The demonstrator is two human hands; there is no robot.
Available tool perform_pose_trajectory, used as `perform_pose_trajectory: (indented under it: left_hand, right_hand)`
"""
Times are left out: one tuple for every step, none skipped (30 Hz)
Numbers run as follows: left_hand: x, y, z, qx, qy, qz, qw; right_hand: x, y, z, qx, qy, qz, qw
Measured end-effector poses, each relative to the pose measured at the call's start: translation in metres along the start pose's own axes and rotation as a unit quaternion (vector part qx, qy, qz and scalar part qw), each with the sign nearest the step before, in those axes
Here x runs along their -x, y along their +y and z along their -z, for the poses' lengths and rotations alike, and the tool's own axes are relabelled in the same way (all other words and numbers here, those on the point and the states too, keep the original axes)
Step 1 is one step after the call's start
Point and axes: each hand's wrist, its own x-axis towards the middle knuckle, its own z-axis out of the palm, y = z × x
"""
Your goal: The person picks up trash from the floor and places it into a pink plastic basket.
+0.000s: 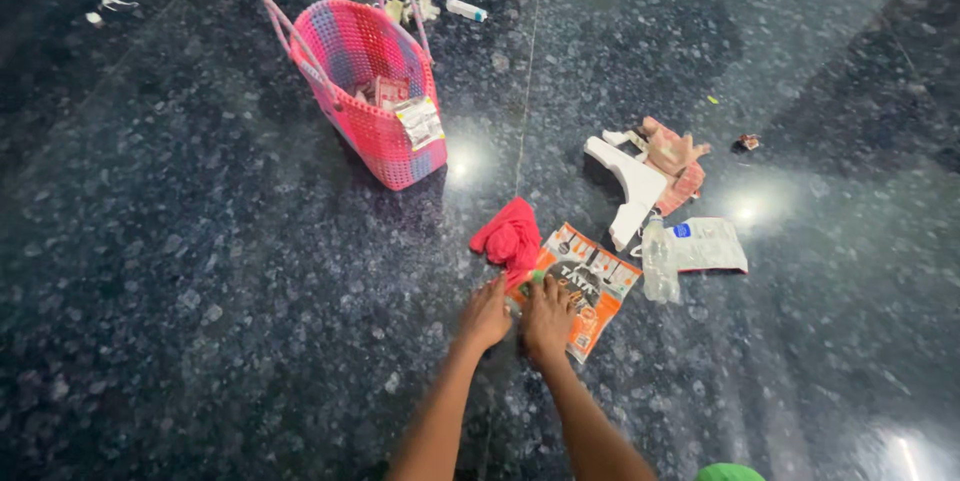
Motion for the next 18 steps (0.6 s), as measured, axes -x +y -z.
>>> perform_pose_trajectory:
  left_hand:
    - [0.002,0.005,0.004,-0.027,-0.007,-0.014,1.0]
    - [0.004,0.01,0.005,-0.029,-0.009,-0.011,0.999]
    - [0.007,0.012,0.007,-0.032,-0.012,-0.007,0.999]
    - [0.007,0.015,0.009,-0.033,-0.014,-0.004,0.999]
    - [0.009,0.018,0.01,-0.052,-0.009,-0.01,0.999]
    - [0.013,0.02,0.011,-0.07,-0.003,-0.014,0.997]
    - [0.017,0.024,0.011,-0.088,0.003,-0.018,0.996]
    - [0.02,0.028,0.01,-0.121,-0.005,-0.01,0.993]
    - [0.023,0.033,0.01,-0.154,-0.014,-0.002,0.988]
    - [0.025,0.037,0.01,-0.188,-0.022,0.006,0.982]
    - [0.028,0.04,0.011,-0.195,-0.021,0.007,0.98]
    - [0.029,0.043,0.011,-0.203,-0.019,0.008,0.979]
    - [0.031,0.045,0.011,-0.211,-0.016,0.008,0.977]
    - [0.031,0.047,0.012,-0.211,-0.011,0.005,0.978]
    - [0.032,0.049,0.012,-0.21,-0.006,0.003,0.978]
    - [0.032,0.048,0.014,-0.211,-0.001,0.0,0.977]
    - [0.032,0.046,0.015,-0.189,0.015,0.007,0.982]
    - [0.031,0.046,0.016,-0.165,0.031,0.014,0.986]
  right_hand:
    - [0.003,0.003,0.0,-0.007,-0.001,0.011,1.0]
    - [0.008,0.008,0.002,-0.011,-0.002,0.017,1.0]
    - [0.009,0.01,0.003,-0.016,-0.006,0.013,1.0]
    - [0.009,0.009,0.004,-0.02,-0.009,0.009,1.0]
    - [0.008,0.007,0.006,-0.024,-0.012,0.005,1.0]
    - [0.009,0.006,0.008,-0.017,0.002,0.014,1.0]
    - [0.01,0.004,0.011,-0.011,0.015,0.022,1.0]
    - [0.01,0.003,0.014,-0.004,0.028,0.032,0.999]
    - [0.011,0.002,0.018,-0.019,0.028,0.032,0.999]
    - [0.01,0.001,0.021,-0.034,0.029,0.034,0.998]
    - [0.009,0.001,0.023,-0.049,0.029,0.035,0.998]
    - [0.005,0.004,0.024,-0.05,0.011,0.024,0.998]
    - [0.003,0.007,0.023,-0.05,-0.006,0.013,0.999]
    - [-0.001,0.009,0.019,-0.052,-0.023,0.002,0.998]
    - [-0.004,0.016,0.016,-0.094,-0.009,-0.022,0.995]
    - [-0.007,0.024,0.013,-0.137,0.004,-0.047,0.989]
    - [-0.009,0.029,0.01,-0.18,0.016,-0.071,0.981]
    - [-0.01,0.033,0.009,-0.173,0.05,-0.076,0.981]
